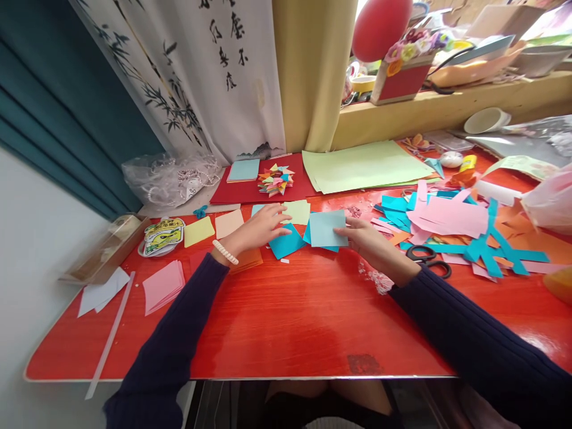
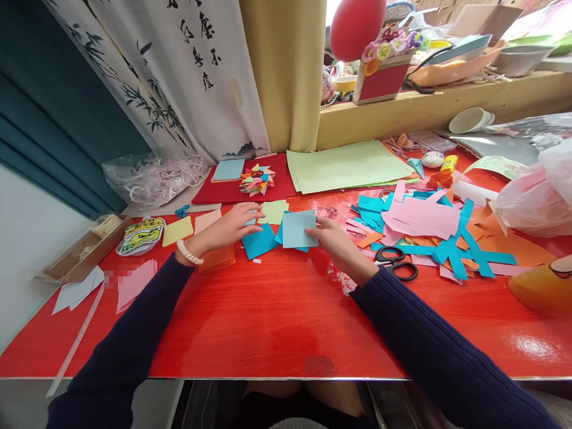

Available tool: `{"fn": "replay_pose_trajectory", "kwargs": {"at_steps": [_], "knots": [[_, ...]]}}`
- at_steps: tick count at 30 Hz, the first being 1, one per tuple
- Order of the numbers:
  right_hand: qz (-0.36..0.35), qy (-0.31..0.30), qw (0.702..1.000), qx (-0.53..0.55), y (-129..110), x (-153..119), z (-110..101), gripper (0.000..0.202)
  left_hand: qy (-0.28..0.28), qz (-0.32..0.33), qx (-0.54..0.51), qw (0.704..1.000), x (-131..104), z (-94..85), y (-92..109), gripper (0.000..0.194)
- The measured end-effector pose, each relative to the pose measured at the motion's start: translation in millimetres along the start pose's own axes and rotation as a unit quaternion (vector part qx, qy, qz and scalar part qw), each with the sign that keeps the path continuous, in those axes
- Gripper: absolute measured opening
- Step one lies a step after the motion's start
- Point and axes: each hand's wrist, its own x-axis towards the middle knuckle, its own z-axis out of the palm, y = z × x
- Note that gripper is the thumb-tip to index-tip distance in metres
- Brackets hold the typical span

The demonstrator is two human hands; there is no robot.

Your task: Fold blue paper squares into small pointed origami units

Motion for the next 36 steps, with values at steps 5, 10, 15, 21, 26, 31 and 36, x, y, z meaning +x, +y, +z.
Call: {"fn": "replay_pose_trajectory", "kwargs": {"at_steps": [5, 10, 15, 21, 26, 31, 36], "knots": [[-0.028, -0.008, 0.998, -0.057, -5.8, -2.8, -3.1, 0.027, -0.04, 0.021, 0.001, 0.999, -2.4, -3.3, 7.3, 0.046], [-0.04, -0.022, 0.986, -0.16, -5.3, -2.1, -13.0, 0.025, -0.059, 0.003, 0.02, 0.998, -8.8, -0.3, 7.8, 0.061], [-0.066, -0.038, 0.958, -0.275, -5.0, -4.0, -18.8, 0.014, 0.005, -0.022, 0.052, 0.998, -19.0, 4.7, 16.2, 0.05], [-0.114, -0.078, 0.923, -0.36, -3.5, -16.3, -12.2, 0.016, 0.096, -0.07, 0.068, 0.991, -34.6, 29.1, 31.1, 0.052], [-0.195, -0.058, 0.888, -0.413, -2.9, -21.9, -7.0, 0.023, 0.079, -0.061, 0.063, 0.993, -38.7, 40.4, 28.9, 0.043], [-0.26, 0.002, 0.852, -0.455, -7.0, -23.8, -10.2, 0.03, 0.083, -0.048, 0.063, 0.993, -39.8, 35.3, 29.4, 0.034], [-0.258, 0.042, 0.885, -0.384, -16.7, -24.1, -14.5, 0.026, 0.131, -0.06, 0.073, 0.987, -44.0, 28.7, 34.3, 0.035]]}}
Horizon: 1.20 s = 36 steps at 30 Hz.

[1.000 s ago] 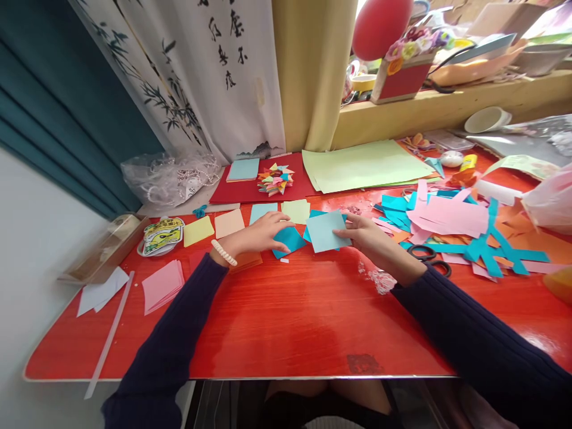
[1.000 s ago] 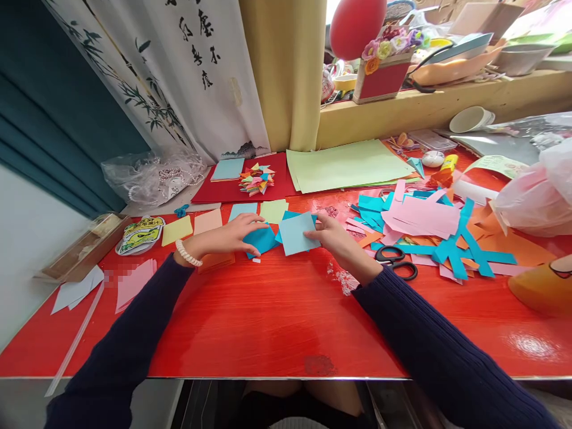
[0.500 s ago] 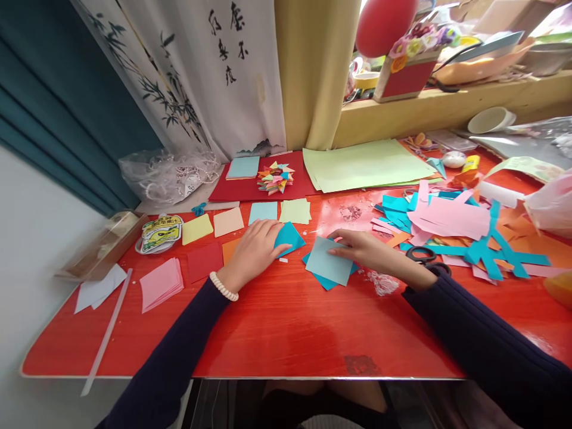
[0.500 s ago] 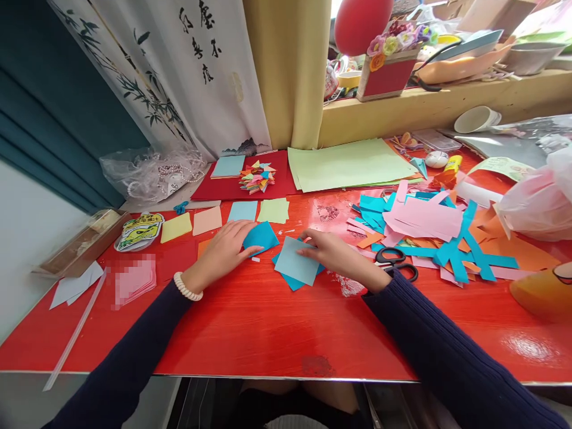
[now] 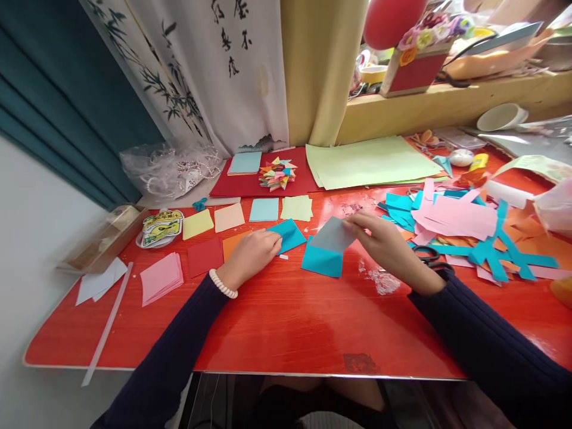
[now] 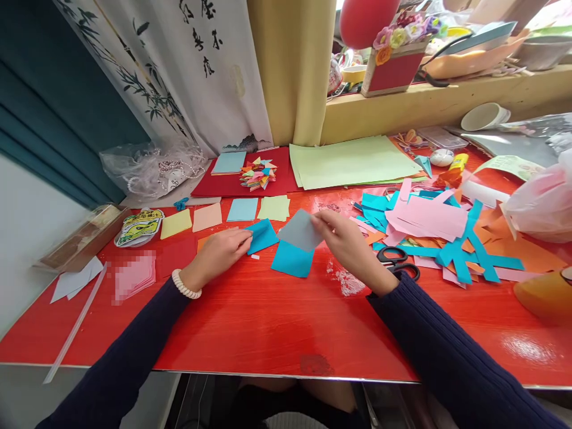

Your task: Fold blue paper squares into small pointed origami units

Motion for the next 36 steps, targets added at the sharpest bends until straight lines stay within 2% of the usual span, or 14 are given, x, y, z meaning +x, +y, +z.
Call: {"fn": "replay_pose_trajectory", "kwargs": {"at_steps": [3, 5, 7, 10, 12, 15, 18, 23, 28, 31, 36], "knots": [[0.09, 0.071, 0.982, 0.149, -3.1, 2.3, -3.2, 0.026, 0.042, 0.004, 0.005, 0.999, -4.2, 3.3, 13.1, 0.036], [0.159, 0.104, 0.937, 0.294, -4.7, 3.6, -3.6, 0.022, 0.043, 0.042, -0.001, 0.998, -7.2, 9.3, 29.0, 0.035], [0.208, 0.109, 0.887, 0.398, -5.0, 4.9, -3.3, 0.015, 0.025, 0.095, -0.011, 0.995, -8.8, 15.2, 46.0, 0.031], [0.244, 0.104, 0.848, 0.459, -3.6, 6.4, -2.9, 0.012, 0.011, 0.129, -0.019, 0.991, -5.8, 18.1, 58.5, 0.031], [0.253, 0.101, 0.843, 0.465, -2.9, 7.0, -2.9, 0.013, 0.018, 0.093, -0.013, 0.995, -1.5, 17.0, 52.8, 0.035], [0.265, 0.096, 0.835, 0.473, -3.6, 6.9, -2.8, 0.012, 0.033, -0.011, 0.014, 0.999, 3.0, 18.6, 31.5, 0.045], [0.275, 0.092, 0.828, 0.481, -4.6, 6.0, -1.9, 0.011, 0.018, -0.07, 0.037, 0.997, 2.3, 25.7, 14.6, 0.054], [0.286, 0.086, 0.817, 0.494, -3.1, 4.9, -1.5, 0.012, 0.003, -0.086, 0.047, 0.995, -1.0, 32.2, 10.3, 0.049], [0.286, 0.085, 0.81, 0.504, -1.6, 4.6, -1.8, 0.011, 0.017, -0.078, 0.038, 0.996, -0.9, 32.2, 10.8, 0.033], [0.285, 0.083, 0.808, 0.508, -1.1, 4.0, -0.5, 0.01, 0.032, -0.073, 0.029, 0.996, 0.3, 27.3, 11.2, 0.025], [0.286, 0.083, 0.811, 0.503, 0.1, 3.4, 2.2, 0.01, 0.083, -0.07, 0.016, 0.994, 2.0, 11.1, 13.2, 0.028]]}}
